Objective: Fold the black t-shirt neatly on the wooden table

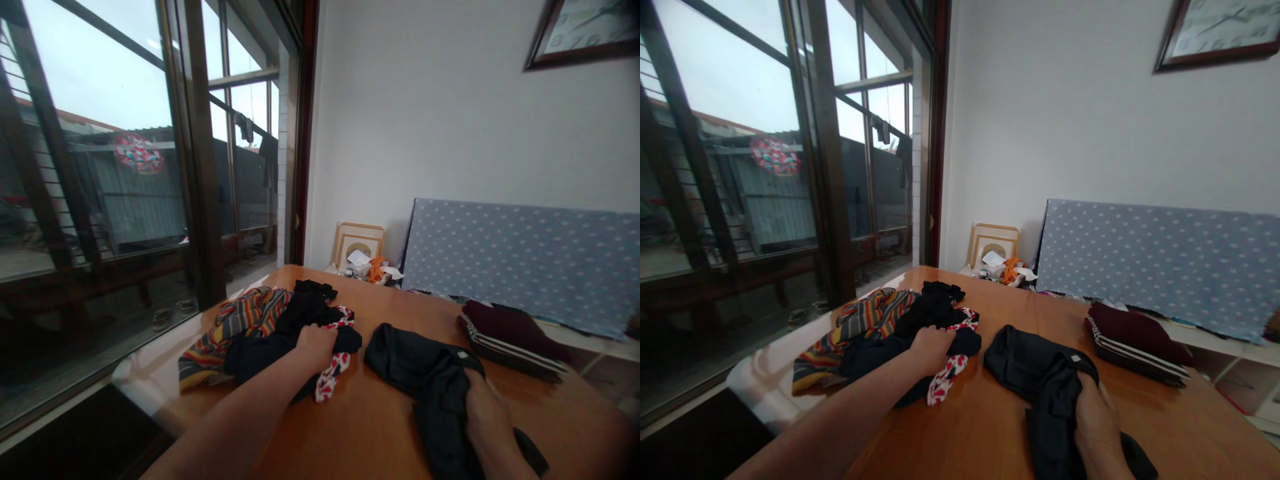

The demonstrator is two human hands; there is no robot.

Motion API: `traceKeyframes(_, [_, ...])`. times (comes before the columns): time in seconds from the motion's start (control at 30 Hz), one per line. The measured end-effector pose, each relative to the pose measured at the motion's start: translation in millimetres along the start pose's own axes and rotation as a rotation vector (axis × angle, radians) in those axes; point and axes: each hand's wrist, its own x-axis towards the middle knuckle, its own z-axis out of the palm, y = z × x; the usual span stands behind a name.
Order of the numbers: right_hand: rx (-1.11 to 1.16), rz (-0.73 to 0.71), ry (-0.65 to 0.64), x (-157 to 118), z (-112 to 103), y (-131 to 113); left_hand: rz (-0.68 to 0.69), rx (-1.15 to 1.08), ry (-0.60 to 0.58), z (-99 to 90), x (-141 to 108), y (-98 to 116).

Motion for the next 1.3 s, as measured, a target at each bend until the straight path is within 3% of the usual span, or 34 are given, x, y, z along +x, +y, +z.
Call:
traceKeyframes(0.13, [0.033,0.056,0.019,8.7,2.5,4.6,-0.103,-0.008,0.162,-29.0,19.9,-28.0])
traceKeyframes(0.27, [-0.023,0.043,0.030,8.2,0.8,-1.3,-0.299,-0.014,0.426,-88.6,46.8,-75.9])
traceKeyframes(0.37, [-0.083,0.010,0.023,7.0,-1.4,-5.7,-0.459,0.030,0.547,-127.7,66.0,-111.7])
traceKeyframes(0.47, [-0.151,0.015,0.024,9.3,-2.5,-6.1,-0.519,0.080,0.628,-142.2,79.9,-142.9])
traceKeyframes(0.53, [-0.171,0.032,0.014,9.9,-2.0,-5.7,-0.553,0.090,0.631,-135.6,86.8,-161.1])
traceKeyframes(0.63, [-0.126,0.000,-0.001,6.6,0.9,-5.8,-0.647,0.080,0.585,-106.0,95.0,-183.2])
traceKeyframes(0.73, [-0.074,-0.029,0.004,4.4,4.4,-4.4,-0.719,-0.067,0.327,-65.4,100.0,-196.8])
traceKeyframes(0.83, [-0.067,-0.012,-0.003,11.0,5.4,1.4,-0.590,-0.180,0.098,-29.6,100.0,-202.9])
traceKeyframes(0.93, [-0.116,-0.008,-0.017,21.5,4.1,9.6,-0.537,-0.132,0.148,-8.7,96.1,-204.2])
traceKeyframes(1.03, [-0.155,-0.017,-0.012,25.3,3.2,15.4,-0.549,-0.083,0.210,-2.3,91.4,-202.0])
traceKeyframes(1.17, [-0.049,0.008,-0.030,18.4,4.9,14.5,-0.511,-0.031,0.270,-6.6,84.7,-190.1])
traceKeyframes(1.3, [-0.012,0.006,-0.042,14.9,6.9,10.5,-0.394,0.031,0.446,-18.9,72.6,-155.2])
